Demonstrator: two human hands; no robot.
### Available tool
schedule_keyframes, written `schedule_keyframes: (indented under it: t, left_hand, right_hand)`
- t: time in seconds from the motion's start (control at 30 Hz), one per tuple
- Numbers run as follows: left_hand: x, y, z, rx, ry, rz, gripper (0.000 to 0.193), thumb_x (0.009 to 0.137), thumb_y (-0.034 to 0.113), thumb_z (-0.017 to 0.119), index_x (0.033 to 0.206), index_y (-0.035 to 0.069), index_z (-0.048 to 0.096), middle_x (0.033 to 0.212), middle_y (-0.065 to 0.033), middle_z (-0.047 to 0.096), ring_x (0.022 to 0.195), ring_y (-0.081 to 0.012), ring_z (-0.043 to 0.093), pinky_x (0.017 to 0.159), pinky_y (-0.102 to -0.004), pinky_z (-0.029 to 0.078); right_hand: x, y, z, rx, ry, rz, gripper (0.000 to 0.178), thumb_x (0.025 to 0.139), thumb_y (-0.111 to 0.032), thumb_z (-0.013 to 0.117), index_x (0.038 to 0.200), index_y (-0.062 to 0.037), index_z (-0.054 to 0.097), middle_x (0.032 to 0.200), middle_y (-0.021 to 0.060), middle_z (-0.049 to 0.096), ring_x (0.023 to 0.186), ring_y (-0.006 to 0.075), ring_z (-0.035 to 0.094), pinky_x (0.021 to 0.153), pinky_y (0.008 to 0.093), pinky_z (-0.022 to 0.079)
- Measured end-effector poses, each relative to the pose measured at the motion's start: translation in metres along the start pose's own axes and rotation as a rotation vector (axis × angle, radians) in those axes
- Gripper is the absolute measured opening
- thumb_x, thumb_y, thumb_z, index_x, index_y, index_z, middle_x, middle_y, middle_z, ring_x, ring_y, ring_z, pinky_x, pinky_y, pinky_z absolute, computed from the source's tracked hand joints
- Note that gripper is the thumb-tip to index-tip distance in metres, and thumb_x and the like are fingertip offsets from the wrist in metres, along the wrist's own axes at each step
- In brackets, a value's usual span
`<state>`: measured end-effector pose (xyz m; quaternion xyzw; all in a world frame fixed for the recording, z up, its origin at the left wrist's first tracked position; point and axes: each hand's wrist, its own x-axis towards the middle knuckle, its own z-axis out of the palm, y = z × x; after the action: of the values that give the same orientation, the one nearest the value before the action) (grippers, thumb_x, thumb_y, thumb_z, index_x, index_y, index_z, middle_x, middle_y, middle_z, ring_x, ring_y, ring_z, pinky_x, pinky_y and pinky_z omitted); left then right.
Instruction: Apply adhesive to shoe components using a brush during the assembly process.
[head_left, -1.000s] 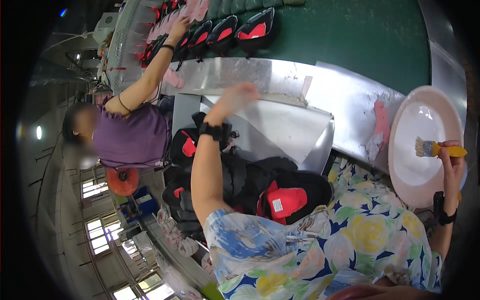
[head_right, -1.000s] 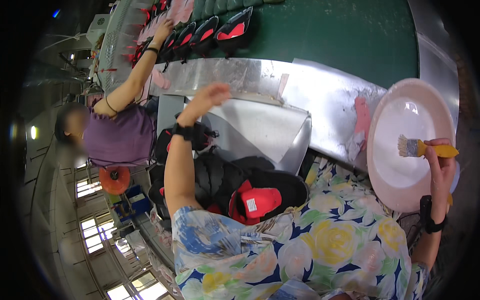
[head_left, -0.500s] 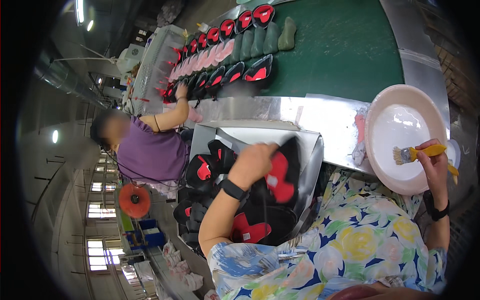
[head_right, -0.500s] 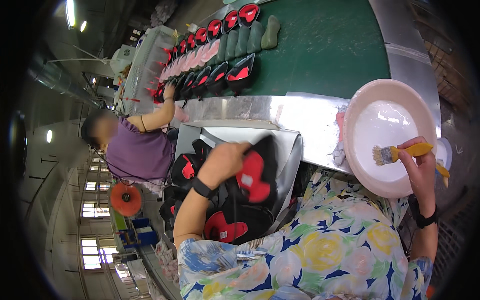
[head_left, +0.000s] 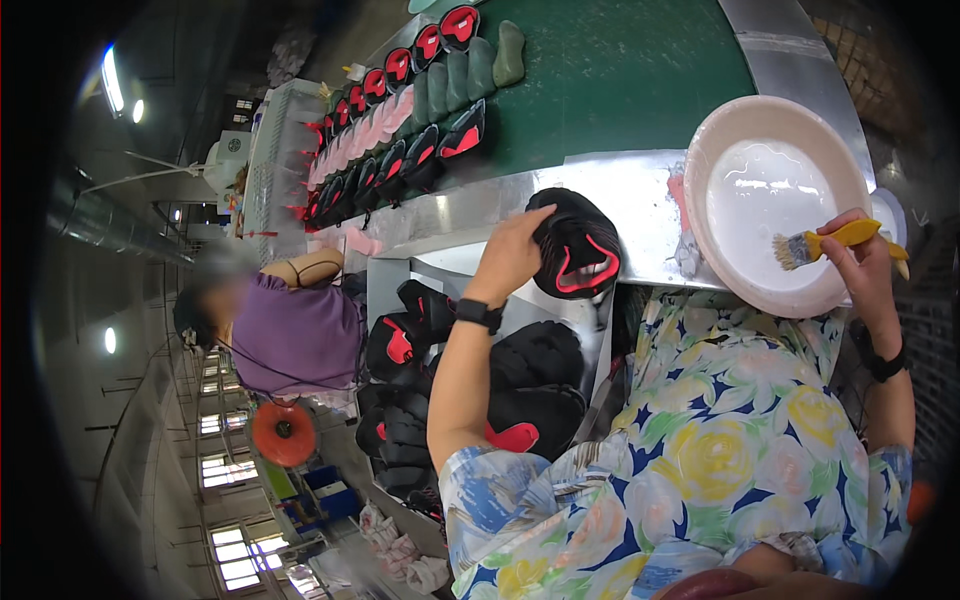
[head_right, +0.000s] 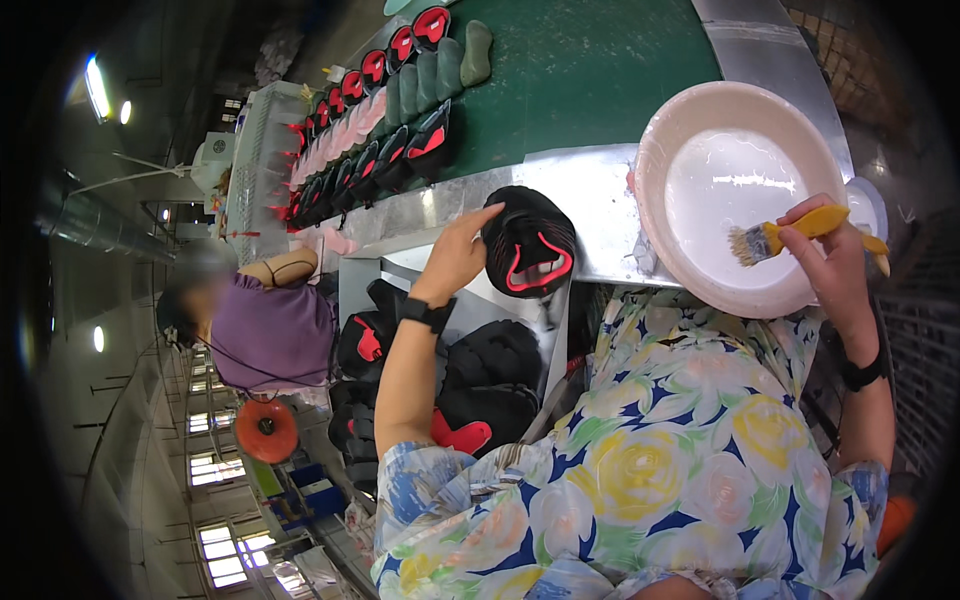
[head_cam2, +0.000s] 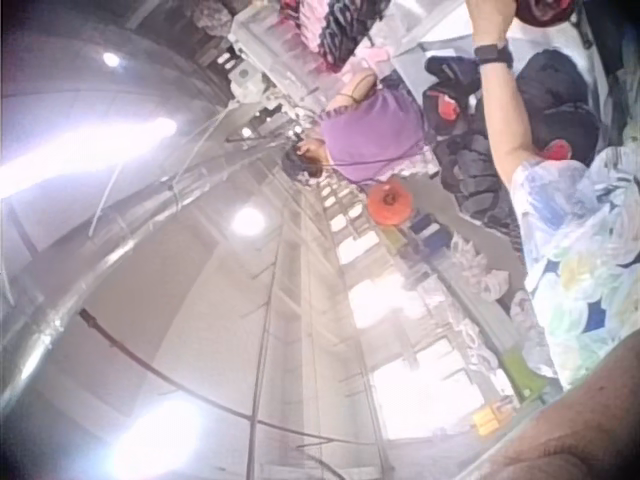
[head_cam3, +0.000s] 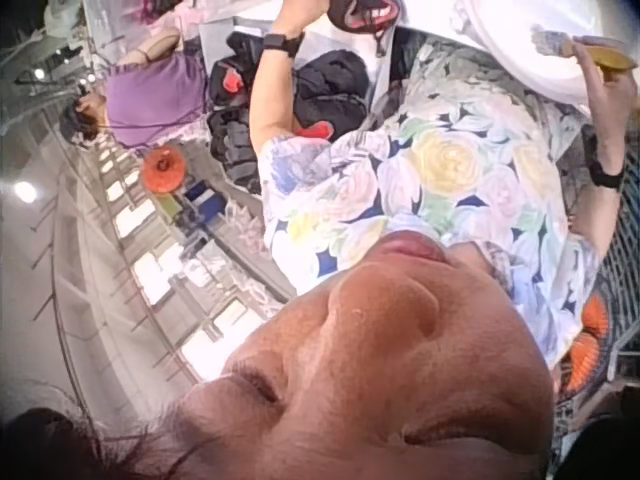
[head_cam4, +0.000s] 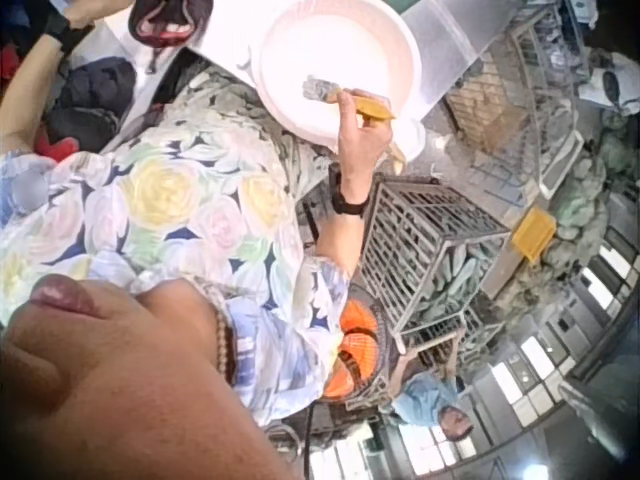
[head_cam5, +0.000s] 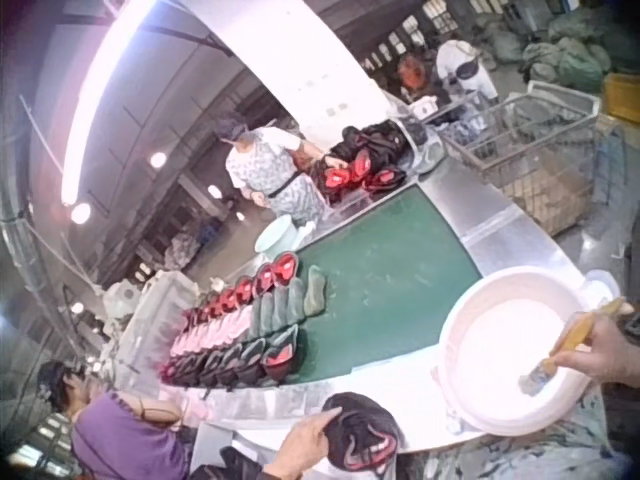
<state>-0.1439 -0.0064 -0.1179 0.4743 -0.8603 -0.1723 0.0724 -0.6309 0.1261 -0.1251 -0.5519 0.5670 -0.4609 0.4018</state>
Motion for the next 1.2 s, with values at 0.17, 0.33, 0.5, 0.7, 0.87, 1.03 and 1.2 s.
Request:
schedule_keyframes:
  t: [0.17, 0.33, 0.5, 0.7, 0.87, 1.03, 1.2]
  left_hand:
    - [-0.027, 0.01, 0.026, -0.212, 0.066, -0.008, 0.072, 0.08, 0.013, 0.066, 0.146, 0.005, 0.038, 0.144, -0.027, 0.042, 0.135, -0.0451, 0.038, 0.113, -0.0466, 0.032]
    - [-0.009, 0.065, 0.045, 0.294, -0.121, 0.261, 0.078, 0.067, -0.003, 0.062, 0.141, 0.018, 0.048, 0.153, -0.0171, 0.032, 0.143, -0.0409, 0.028, 0.114, -0.0569, 0.023]
    - [-0.03, 0.077, 0.067, 0.207, -0.29, 0.318, 0.056, 0.074, 0.001, 0.063, 0.128, 0.016, 0.06, 0.147, -0.0128, 0.043, 0.145, -0.0345, 0.028, 0.116, -0.0568, 0.02]
    - [-0.019, 0.043, 0.089, 0.068, -0.046, 0.412, 0.014, 0.08, 0.0, 0.059, 0.091, 0.007, 0.063, 0.092, -0.0086, 0.064, 0.096, -0.0286, 0.061, 0.105, -0.0508, 0.037]
    - [0.003, 0.029, 0.035, -0.06, 0.389, -0.059, 0.026, 0.085, -0.006, 0.058, 0.109, 0.004, 0.063, 0.097, -0.0161, 0.063, 0.089, -0.0347, 0.063, 0.077, -0.0406, 0.05]
    - [-0.036, 0.022, 0.056, 0.266, -0.194, -0.007, 0.099, 0.063, 0.024, 0.086, 0.145, 0.0, 0.035, 0.156, -0.0182, 0.03, 0.142, -0.0411, 0.031, 0.111, -0.0592, 0.028]
    - [-0.004, 0.031, 0.076, 0.4, -0.192, 0.089, 0.074, 0.073, 0.01, 0.072, 0.142, 0.009, 0.045, 0.153, -0.0152, 0.036, 0.141, -0.0377, 0.033, 0.109, -0.0581, 0.033]
  right_hand:
    - [0.014, 0.008, -0.002, -0.128, 0.079, -0.042, 0.018, 0.091, -0.014, 0.067, 0.101, 0.0, 0.061, 0.089, 0.0044, 0.062, 0.083, 0.0125, 0.06, 0.079, 0.0253, 0.047]
    - [0.064, -0.003, 0.015, -0.323, -0.033, -0.127, 0.019, 0.089, -0.017, 0.07, 0.097, -0.0012, 0.065, 0.078, 0.0035, 0.063, 0.071, 0.0102, 0.057, 0.064, 0.0238, 0.044]
    - [0.064, -0.012, 0.037, -0.212, -0.093, -0.141, 0.019, 0.087, -0.015, 0.071, 0.095, 0.0014, 0.064, 0.076, 0.0074, 0.063, 0.066, 0.0121, 0.057, 0.061, 0.0246, 0.046]
    - [0.061, -0.005, 0.036, -0.23, -0.132, -0.141, 0.018, 0.087, -0.014, 0.071, 0.094, 0.0015, 0.065, 0.076, 0.008, 0.064, 0.065, 0.0131, 0.059, 0.06, 0.0257, 0.046]
    - [0.069, 0.013, 0.01, -0.357, -0.041, -0.053, 0.021, 0.087, -0.017, 0.071, 0.095, 0.0012, 0.064, 0.079, 0.0074, 0.065, 0.068, 0.0142, 0.06, 0.062, 0.0272, 0.047]
    - [0.095, 0.025, 0.051, -0.381, -0.118, -0.051, 0.027, 0.085, -0.02, 0.07, 0.09, 0.0047, 0.063, 0.076, 0.0203, 0.066, 0.069, 0.0315, 0.065, 0.064, 0.0382, 0.05]
    - [0.089, 0.028, 0.085, -0.42, -0.476, -0.043, 0.032, 0.084, -0.022, 0.071, 0.095, 0.0063, 0.061, 0.079, 0.0266, 0.066, 0.076, 0.041, 0.067, 0.069, 0.0447, 0.052]
